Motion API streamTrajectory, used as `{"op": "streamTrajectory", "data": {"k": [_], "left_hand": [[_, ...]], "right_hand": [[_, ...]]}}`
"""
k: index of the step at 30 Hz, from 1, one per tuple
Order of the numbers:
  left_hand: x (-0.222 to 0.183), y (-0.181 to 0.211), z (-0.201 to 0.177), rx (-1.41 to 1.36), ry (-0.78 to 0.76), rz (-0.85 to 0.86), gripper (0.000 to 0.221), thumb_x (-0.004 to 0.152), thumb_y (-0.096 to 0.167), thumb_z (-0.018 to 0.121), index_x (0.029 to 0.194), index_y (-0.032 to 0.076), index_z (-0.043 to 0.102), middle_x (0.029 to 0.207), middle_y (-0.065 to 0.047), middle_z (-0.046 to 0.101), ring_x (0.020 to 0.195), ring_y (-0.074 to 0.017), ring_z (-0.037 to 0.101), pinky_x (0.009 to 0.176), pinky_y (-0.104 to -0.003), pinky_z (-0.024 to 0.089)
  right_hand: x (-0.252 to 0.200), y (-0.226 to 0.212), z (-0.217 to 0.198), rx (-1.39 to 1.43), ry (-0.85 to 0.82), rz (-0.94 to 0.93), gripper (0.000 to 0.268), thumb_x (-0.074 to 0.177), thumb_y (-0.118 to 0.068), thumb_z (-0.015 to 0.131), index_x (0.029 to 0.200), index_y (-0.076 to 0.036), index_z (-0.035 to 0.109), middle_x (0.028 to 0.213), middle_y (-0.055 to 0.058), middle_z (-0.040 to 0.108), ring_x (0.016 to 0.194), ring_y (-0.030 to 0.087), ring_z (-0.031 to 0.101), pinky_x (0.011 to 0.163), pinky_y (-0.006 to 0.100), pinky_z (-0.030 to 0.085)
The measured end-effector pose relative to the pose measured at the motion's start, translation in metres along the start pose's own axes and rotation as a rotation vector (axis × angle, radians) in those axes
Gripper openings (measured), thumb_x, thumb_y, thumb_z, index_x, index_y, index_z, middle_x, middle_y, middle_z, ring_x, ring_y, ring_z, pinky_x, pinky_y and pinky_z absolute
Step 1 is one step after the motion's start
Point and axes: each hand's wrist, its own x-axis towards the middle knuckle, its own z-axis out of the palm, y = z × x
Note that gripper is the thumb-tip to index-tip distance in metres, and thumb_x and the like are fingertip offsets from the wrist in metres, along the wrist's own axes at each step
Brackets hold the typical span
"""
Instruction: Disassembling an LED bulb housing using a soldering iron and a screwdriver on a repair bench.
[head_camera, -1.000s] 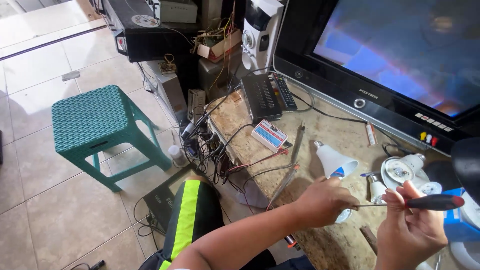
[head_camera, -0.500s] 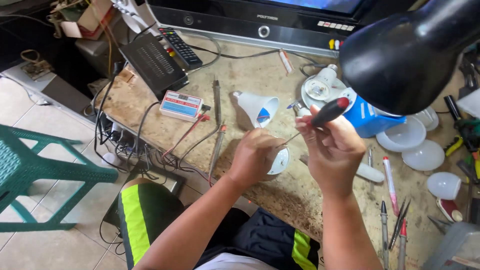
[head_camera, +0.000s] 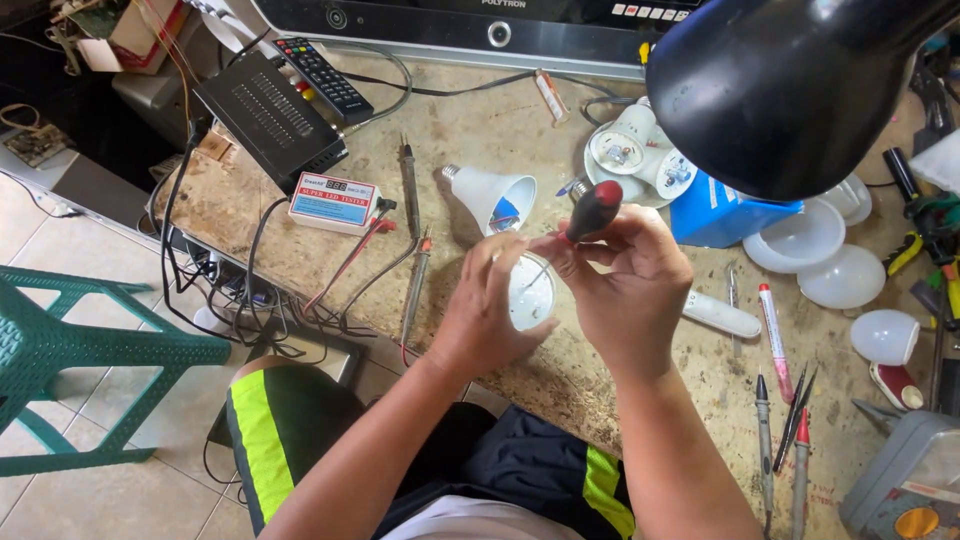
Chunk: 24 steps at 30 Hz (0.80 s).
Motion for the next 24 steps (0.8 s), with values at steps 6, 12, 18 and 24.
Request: {"op": "streamTrajectory", "data": {"k": [6,12,18,24], "left_hand": [[-0.005,-0.022,-0.019,-0.015,-0.026,0.03,0.101,0.066,0.025,0.091,0.146,0.009,0.032,0.138,-0.023,0.047,0.115,-0.0487,0.064,0.085,-0.062,0.06],[-0.009,-0.03,-0.012,-0.01,-0.017,0.055,0.102,0.071,0.026,0.09,0.15,0.009,0.028,0.136,-0.025,0.046,0.112,-0.0503,0.064,0.086,-0.06,0.061],[-0.011,-0.032,-0.01,0.113,0.026,0.158,0.095,0.073,0.032,0.088,0.148,0.004,0.037,0.131,-0.023,0.05,0.117,-0.0469,0.062,0.091,-0.055,0.058],[0.003,0.005,-0.028,0.064,0.055,0.159,0.086,0.074,0.032,0.083,0.147,0.004,0.045,0.123,-0.018,0.057,0.111,-0.042,0.064,0.086,-0.054,0.057]], "right_hand": [[0.001,0.001,0.012,0.014,-0.014,0.003,0.028,0.078,0.005,0.089,0.095,0.01,0.067,0.085,0.018,0.071,0.078,0.025,0.079,0.07,0.03,0.066],[0.011,0.003,0.012,0.043,-0.162,-0.004,0.025,0.081,0.012,0.085,0.099,0.011,0.069,0.089,0.022,0.073,0.086,0.031,0.079,0.073,0.034,0.067],[0.019,0.005,0.016,0.143,-0.241,0.047,0.02,0.1,0.004,0.068,0.118,0.011,0.064,0.102,0.023,0.073,0.092,0.025,0.076,0.084,0.037,0.064],[0.025,0.014,0.004,0.081,-0.341,-0.096,0.027,0.107,-0.003,0.053,0.129,0.012,0.06,0.107,0.028,0.071,0.08,0.027,0.076,0.077,0.042,0.064]]}}
